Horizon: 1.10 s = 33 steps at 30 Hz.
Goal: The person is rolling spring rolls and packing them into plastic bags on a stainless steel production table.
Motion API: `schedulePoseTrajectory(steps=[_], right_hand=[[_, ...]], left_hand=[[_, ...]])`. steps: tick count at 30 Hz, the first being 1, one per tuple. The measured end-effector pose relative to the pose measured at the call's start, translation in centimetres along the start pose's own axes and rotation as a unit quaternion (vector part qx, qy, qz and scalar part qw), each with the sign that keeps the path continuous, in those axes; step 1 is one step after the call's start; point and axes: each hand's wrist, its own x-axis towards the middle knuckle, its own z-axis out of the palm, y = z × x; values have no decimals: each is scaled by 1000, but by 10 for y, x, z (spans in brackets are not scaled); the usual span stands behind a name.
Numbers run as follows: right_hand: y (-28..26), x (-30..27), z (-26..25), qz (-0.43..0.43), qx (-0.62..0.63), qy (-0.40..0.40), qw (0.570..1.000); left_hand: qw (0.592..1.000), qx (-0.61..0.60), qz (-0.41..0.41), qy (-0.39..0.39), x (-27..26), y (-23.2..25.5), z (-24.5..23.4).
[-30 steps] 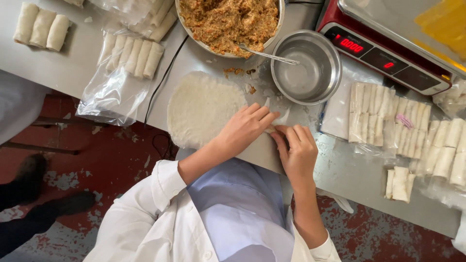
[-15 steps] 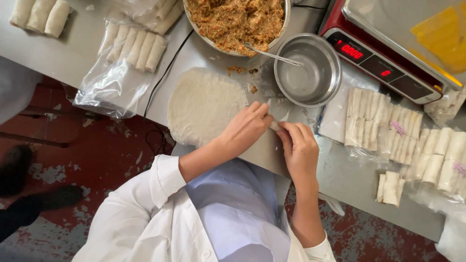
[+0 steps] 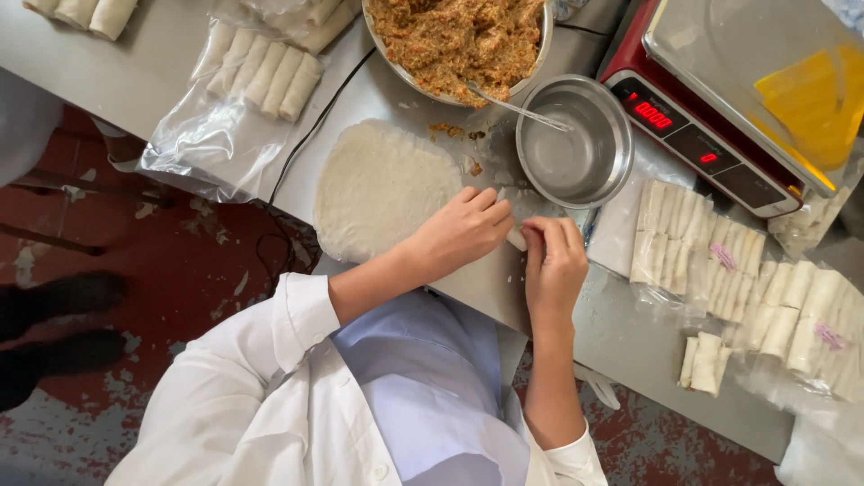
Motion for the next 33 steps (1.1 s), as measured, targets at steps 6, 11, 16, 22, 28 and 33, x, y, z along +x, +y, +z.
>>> schedulePoseTrajectory(steps=[6, 11, 16, 22, 28, 33], right_hand=[[-6, -1, 0, -29, -37, 38, 998], [-19, -4, -8, -52, -31, 5, 998], [-14, -1, -9, -58, -41, -16, 997], [-3, 7, 4, -75, -72, -1, 995], [-8, 6, 7, -103, -205, 76, 970], [-5, 0, 7, -74, -150, 37, 985]], left_hand=[[1000, 1, 10, -3, -4, -4, 2], [1000, 15, -12, -3, 1, -6, -2], [999, 53, -10, 9, 5, -6, 6], [998, 28, -24, 43, 16, -8, 2], [992, 35, 8, 118, 15, 4, 17], [992, 72, -1, 103, 21, 2, 24]])
